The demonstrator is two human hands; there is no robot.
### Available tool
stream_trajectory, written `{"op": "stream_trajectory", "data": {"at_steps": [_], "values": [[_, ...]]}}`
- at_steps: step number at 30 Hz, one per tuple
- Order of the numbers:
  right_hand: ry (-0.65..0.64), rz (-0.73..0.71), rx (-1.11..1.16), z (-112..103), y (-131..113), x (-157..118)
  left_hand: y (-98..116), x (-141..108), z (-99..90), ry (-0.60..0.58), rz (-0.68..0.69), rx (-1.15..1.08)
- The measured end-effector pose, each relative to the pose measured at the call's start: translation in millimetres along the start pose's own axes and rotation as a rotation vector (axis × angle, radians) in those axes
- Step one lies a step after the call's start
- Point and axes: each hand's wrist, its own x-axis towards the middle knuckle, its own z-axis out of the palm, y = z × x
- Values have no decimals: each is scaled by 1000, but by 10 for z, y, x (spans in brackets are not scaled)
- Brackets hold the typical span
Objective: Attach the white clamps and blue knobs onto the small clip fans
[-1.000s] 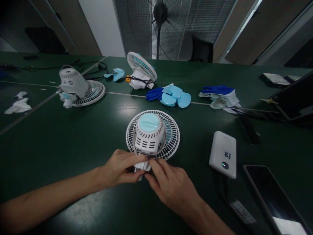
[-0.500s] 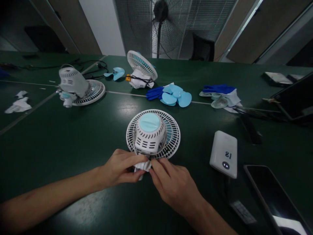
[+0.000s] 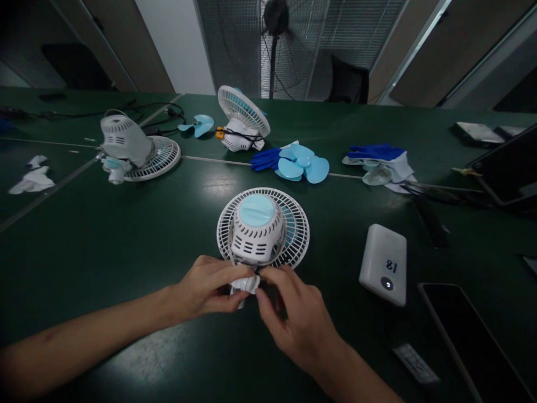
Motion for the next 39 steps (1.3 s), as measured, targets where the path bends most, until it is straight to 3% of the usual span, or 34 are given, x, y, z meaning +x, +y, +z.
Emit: {"op": "stream_trajectory", "data": {"at_steps": [2,4,6,9,11,13,15,16,18,20,24,26,28,30,32,39], "values": [[87,-221,-211,0,58,-46,-4,5,-1,9,4,-9],[106,-267,-242,8,59,-57,-2,16,-6,9,3,-12],[67,-110,-72,20,-3,-25,8,27,-15,1,1,-4],[-163,361,379,29,-143,60,25,35,-28,5,11,10],[-253,512,513,23,-187,89,30,30,-28,8,13,11],[-150,397,405,10,-155,72,27,18,-21,10,12,10],[33,77,135,-1,-68,21,18,2,-9,8,5,7],[62,-84,4,-3,-21,-7,13,-4,-3,5,0,0],[104,-227,-145,2,38,-43,7,-11,4,-5,-12,-15],[96,-193,-127,19,26,-37,7,-9,2,-11,-17,-20],[-104,256,288,51,-132,53,24,15,-22,-10,2,1],[-195,411,426,50,-168,76,31,27,-32,-3,6,3],[-140,355,347,39,-134,58,33,32,-34,1,0,4],[24,91,99,27,-54,11,29,30,-30,2,-4,1],[46,-93,-76,22,24,-38,23,23,-23,4,-7,-4],[41,-174,-147,23,63,-55,19,21,-21,1,-3,-16]]}}
